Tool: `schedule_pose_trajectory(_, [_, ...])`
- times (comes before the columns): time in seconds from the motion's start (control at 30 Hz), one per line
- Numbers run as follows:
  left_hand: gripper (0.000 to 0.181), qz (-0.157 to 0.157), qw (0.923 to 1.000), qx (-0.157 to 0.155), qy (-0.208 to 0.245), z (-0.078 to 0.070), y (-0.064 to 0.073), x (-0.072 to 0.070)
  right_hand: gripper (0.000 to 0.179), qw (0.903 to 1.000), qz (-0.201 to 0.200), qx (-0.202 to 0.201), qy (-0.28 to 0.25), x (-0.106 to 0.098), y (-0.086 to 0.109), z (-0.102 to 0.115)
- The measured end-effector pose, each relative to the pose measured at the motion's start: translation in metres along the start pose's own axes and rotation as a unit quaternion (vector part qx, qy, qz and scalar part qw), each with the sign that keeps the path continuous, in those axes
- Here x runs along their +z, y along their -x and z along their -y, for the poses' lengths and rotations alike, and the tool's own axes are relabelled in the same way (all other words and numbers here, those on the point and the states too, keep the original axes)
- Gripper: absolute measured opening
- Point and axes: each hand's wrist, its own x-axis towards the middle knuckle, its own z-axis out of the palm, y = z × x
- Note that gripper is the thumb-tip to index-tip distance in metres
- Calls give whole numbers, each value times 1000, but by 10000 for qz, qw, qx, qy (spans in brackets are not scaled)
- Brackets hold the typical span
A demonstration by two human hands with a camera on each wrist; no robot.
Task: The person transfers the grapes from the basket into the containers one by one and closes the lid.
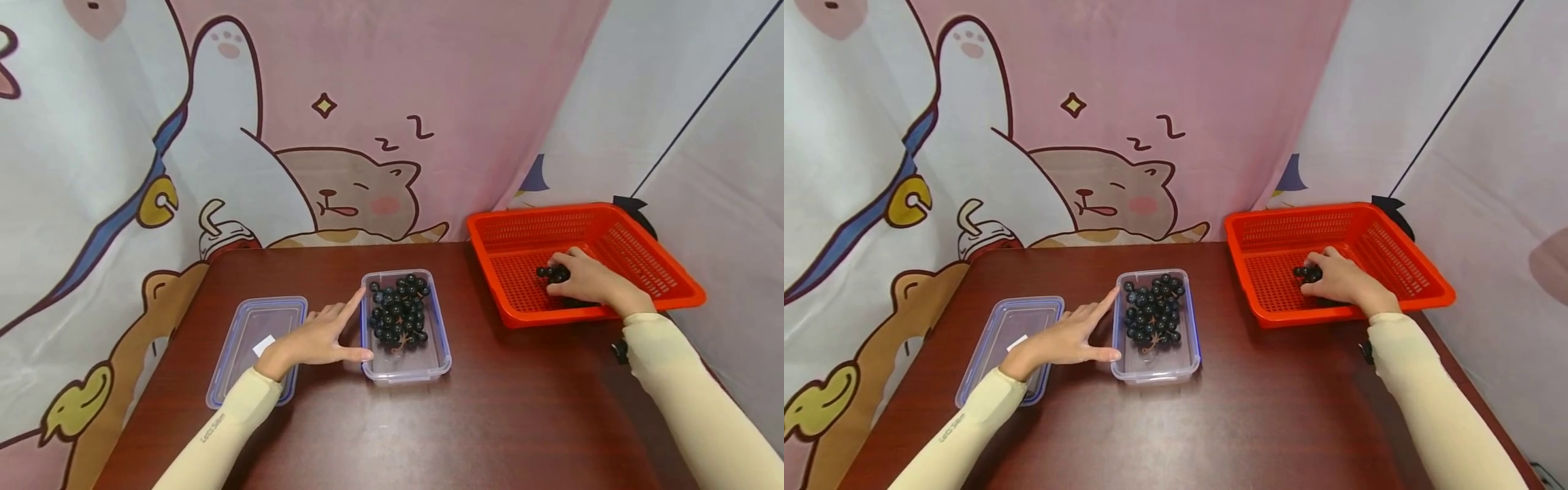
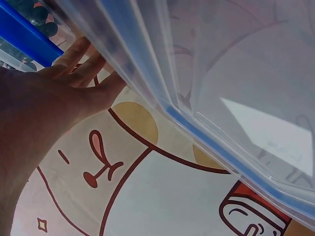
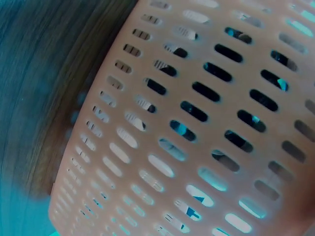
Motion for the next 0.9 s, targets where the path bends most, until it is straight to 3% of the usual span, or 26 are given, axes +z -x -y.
schedule_pose_trajectory(0.6, [123,6,10000,-55,67,0,3,-2,53,9967,-574,-314,-485,-10,9,9])
schedule_pose_trajectory(0.9, [123,-12,10000,-34,46,2,1,0,52,9927,-952,-394,-621,-16,20,26])
